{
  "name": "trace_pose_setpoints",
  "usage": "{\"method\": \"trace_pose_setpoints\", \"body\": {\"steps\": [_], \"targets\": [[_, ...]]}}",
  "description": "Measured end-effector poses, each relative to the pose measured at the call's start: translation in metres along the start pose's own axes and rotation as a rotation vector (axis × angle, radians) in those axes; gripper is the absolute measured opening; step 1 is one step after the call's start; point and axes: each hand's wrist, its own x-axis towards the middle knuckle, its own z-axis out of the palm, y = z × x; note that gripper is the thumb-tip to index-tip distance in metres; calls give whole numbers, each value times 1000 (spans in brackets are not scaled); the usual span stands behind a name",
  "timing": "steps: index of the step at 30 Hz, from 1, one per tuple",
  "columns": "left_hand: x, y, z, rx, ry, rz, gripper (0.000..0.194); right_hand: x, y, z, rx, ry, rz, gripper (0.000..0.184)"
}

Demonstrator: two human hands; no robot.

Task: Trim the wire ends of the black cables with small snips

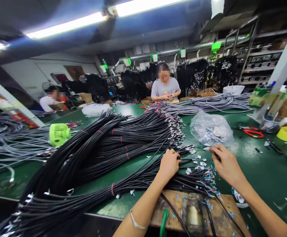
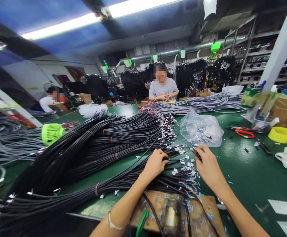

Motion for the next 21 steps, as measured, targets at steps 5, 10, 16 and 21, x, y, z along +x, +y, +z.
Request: {"method": "trace_pose_setpoints", "body": {"steps": [5,10,16,21], "targets": [[0,-3,7,36,-9,24,8,-3,1,1,60,-94,10,33],[-3,14,2,-21,72,88,14,-8,-4,-1,105,-104,45,34],[-17,44,-12,-195,180,245,13,-10,-31,-6,221,-26,13,23],[-29,53,-19,-335,232,269,17,-16,-51,-9,394,-75,-57,16]]}}
